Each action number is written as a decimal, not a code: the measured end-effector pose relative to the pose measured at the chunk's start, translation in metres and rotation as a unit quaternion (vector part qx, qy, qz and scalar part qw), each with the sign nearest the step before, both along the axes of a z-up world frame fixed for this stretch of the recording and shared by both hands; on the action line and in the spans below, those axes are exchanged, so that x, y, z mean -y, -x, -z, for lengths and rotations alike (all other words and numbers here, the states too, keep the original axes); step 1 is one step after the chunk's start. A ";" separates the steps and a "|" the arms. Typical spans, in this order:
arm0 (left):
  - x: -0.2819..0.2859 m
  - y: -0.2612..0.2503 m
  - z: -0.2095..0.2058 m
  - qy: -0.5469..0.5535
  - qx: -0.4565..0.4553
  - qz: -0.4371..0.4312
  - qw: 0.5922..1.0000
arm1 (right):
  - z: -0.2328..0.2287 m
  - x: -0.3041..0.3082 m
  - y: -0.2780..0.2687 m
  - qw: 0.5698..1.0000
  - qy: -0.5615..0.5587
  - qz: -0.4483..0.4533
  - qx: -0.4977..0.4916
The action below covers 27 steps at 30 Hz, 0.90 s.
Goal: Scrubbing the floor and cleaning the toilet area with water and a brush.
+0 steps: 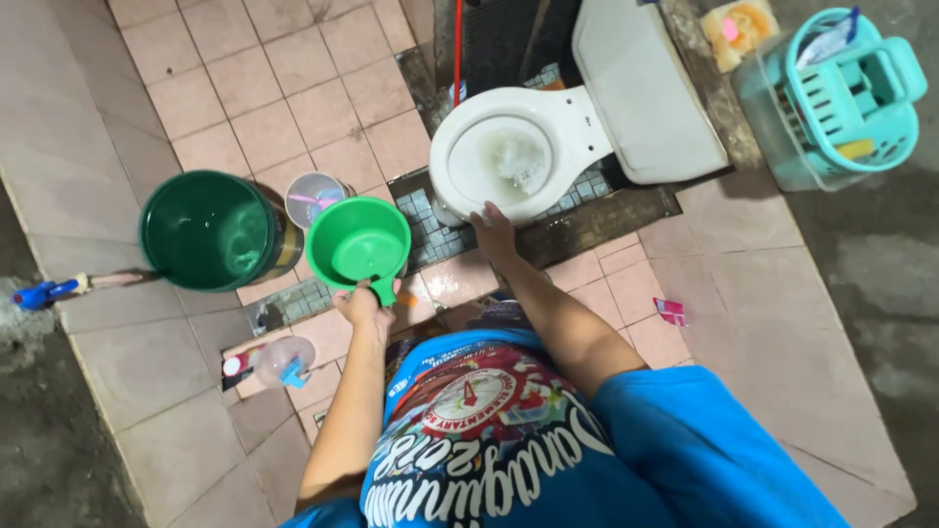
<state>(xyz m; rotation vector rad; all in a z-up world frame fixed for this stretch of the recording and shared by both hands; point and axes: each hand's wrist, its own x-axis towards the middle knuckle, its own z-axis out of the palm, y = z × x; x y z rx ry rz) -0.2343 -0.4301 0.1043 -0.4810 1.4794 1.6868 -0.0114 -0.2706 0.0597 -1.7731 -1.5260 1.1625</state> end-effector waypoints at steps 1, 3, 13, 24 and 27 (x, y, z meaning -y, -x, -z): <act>-0.003 -0.001 -0.001 -0.001 0.004 -0.002 1.000 | 0.001 -0.002 0.000 1.000 -0.011 0.004 -0.022; -0.009 -0.003 -0.008 -0.003 0.008 0.000 1.000 | 0.000 -0.005 0.000 0.999 -0.023 0.011 -0.043; -0.027 -0.007 -0.015 -0.011 0.001 0.008 1.000 | -0.015 -0.021 -0.011 0.995 -0.016 0.047 -0.082; -0.042 -0.025 -0.023 -0.033 -0.008 0.023 0.999 | -0.011 -0.038 -0.035 0.998 -0.018 0.027 -0.048; -0.045 -0.031 -0.025 -0.020 -0.005 0.026 0.999 | -0.016 -0.040 -0.039 0.998 -0.003 0.047 -0.040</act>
